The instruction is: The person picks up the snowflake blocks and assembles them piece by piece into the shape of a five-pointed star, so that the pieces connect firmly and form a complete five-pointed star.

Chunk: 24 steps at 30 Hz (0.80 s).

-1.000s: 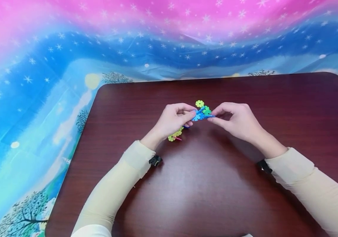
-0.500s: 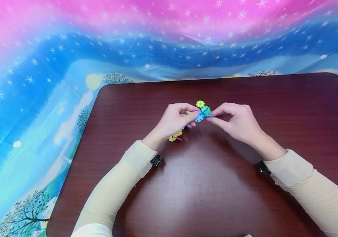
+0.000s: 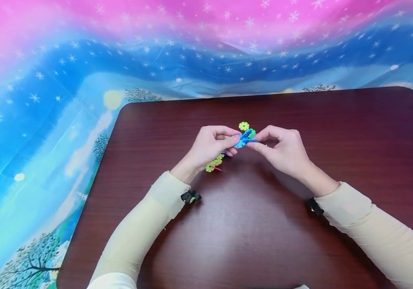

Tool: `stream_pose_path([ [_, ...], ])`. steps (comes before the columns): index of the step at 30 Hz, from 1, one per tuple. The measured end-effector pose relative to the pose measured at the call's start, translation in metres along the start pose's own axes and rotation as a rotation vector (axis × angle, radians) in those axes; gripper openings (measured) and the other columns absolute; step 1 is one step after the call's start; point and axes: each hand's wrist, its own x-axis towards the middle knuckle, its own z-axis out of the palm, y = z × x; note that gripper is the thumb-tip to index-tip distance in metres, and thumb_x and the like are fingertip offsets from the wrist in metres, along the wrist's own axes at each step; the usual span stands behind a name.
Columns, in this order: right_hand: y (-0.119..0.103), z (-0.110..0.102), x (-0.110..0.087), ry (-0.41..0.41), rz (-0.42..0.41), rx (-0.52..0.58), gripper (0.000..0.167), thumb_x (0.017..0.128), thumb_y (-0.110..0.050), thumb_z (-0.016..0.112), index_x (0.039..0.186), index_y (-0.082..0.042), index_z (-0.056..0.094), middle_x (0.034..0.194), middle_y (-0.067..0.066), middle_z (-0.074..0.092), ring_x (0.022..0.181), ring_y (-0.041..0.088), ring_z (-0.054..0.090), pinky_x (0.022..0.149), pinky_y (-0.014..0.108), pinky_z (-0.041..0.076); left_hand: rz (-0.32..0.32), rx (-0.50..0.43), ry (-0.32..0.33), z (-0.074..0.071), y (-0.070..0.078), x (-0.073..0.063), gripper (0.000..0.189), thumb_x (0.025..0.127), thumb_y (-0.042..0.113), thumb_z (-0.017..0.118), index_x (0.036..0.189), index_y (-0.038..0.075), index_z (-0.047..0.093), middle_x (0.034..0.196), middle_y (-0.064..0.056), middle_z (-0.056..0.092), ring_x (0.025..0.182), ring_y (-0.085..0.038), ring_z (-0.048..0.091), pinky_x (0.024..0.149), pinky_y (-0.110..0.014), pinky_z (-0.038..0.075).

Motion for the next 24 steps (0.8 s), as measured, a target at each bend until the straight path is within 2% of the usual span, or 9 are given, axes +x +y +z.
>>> stream_pose_path([
  [2, 0.0, 0.001, -0.001, 0.015, 0.011, 0.008, 0.018, 0.076, -0.003, 0.093, 0.085, -0.008, 0.077, 0.079, -0.003, 0.075, 0.069, 0.001, 0.067, 0.065, 0.015, 0.055, 0.0, -0.025, 0.004, 0.001, 0.0, -0.001, 0.022, 0.095, 0.002, 0.075, 0.114, -0.008, 0.074, 0.089, -0.017, 0.076, 0.065, -0.022, 0.072, 0.071, -0.038, 0.063],
  [5, 0.0, 0.003, -0.002, 0.029, 0.007, 0.008, 0.018, 0.076, -0.004, 0.093, 0.084, -0.008, 0.077, 0.079, -0.002, 0.075, 0.068, 0.0, 0.066, 0.064, 0.016, 0.055, -0.001, -0.046, 0.02, 0.003, -0.001, -0.001, 0.021, 0.095, 0.0, 0.074, 0.114, -0.01, 0.074, 0.088, -0.017, 0.076, 0.062, -0.018, 0.071, 0.067, -0.033, 0.063],
  [10, 0.002, 0.005, -0.001, 0.048, -0.04, -0.016, 0.017, 0.076, -0.004, 0.093, 0.083, -0.009, 0.078, 0.079, -0.003, 0.075, 0.068, -0.002, 0.064, 0.061, 0.015, 0.053, -0.002, -0.028, 0.06, 0.007, 0.001, -0.002, 0.02, 0.094, 0.0, 0.075, 0.112, -0.009, 0.075, 0.088, -0.016, 0.076, 0.061, -0.018, 0.071, 0.067, -0.033, 0.063],
  [13, 0.004, 0.004, 0.002, 0.017, -0.071, -0.046, 0.018, 0.077, -0.005, 0.093, 0.088, -0.009, 0.079, 0.082, -0.005, 0.076, 0.072, 0.0, 0.066, 0.061, 0.018, 0.053, 0.015, 0.021, 0.079, 0.008, 0.003, -0.003, 0.02, 0.094, 0.003, 0.076, 0.112, -0.007, 0.075, 0.089, -0.015, 0.076, 0.065, -0.02, 0.072, 0.07, -0.035, 0.063],
  [15, 0.005, -0.001, 0.008, -0.055, -0.071, -0.08, 0.022, 0.077, -0.007, 0.093, 0.095, -0.009, 0.08, 0.088, -0.003, 0.076, 0.076, 0.004, 0.068, 0.064, 0.024, 0.056, 0.028, 0.065, 0.087, 0.007, 0.003, -0.004, 0.02, 0.095, 0.005, 0.075, 0.113, -0.004, 0.075, 0.09, -0.014, 0.076, 0.069, -0.023, 0.073, 0.072, -0.036, 0.063],
  [17, 0.009, -0.009, 0.015, -0.169, -0.03, -0.151, 0.028, 0.079, -0.012, 0.093, 0.103, -0.009, 0.079, 0.094, -0.001, 0.077, 0.081, 0.01, 0.071, 0.069, 0.033, 0.058, 0.034, 0.099, 0.09, 0.005, 0.001, -0.005, 0.02, 0.096, 0.007, 0.074, 0.114, -0.003, 0.075, 0.091, -0.014, 0.076, 0.074, -0.031, 0.074, 0.073, -0.036, 0.063],
  [19, 0.016, -0.018, 0.023, -0.307, 0.037, -0.265, 0.033, 0.082, -0.018, 0.091, 0.11, -0.009, 0.077, 0.101, 0.003, 0.076, 0.087, 0.016, 0.072, 0.075, 0.043, 0.059, 0.032, 0.124, 0.092, 0.002, -0.003, -0.006, 0.02, 0.098, 0.008, 0.073, 0.115, -0.002, 0.074, 0.092, -0.013, 0.075, 0.079, -0.038, 0.074, 0.074, -0.035, 0.063],
  [21, 0.026, -0.025, 0.031, -0.442, 0.121, -0.4, 0.035, 0.087, -0.024, 0.087, 0.116, -0.008, 0.075, 0.106, 0.006, 0.075, 0.09, 0.02, 0.071, 0.08, 0.047, 0.057, 0.031, 0.137, 0.094, -0.001, -0.008, -0.006, 0.02, 0.098, 0.008, 0.072, 0.116, -0.001, 0.073, 0.092, -0.013, 0.075, 0.082, -0.041, 0.073, 0.075, -0.035, 0.063],
  [24, 0.042, -0.029, 0.038, -0.609, 0.206, -0.562, 0.041, 0.091, -0.03, 0.081, 0.123, -0.006, 0.073, 0.113, 0.01, 0.072, 0.094, 0.025, 0.069, 0.083, 0.051, 0.056, 0.027, 0.147, 0.089, -0.004, -0.013, -0.007, 0.019, 0.099, 0.008, 0.072, 0.116, 0.0, 0.073, 0.094, -0.013, 0.074, 0.083, -0.04, 0.074, 0.076, -0.036, 0.063],
])
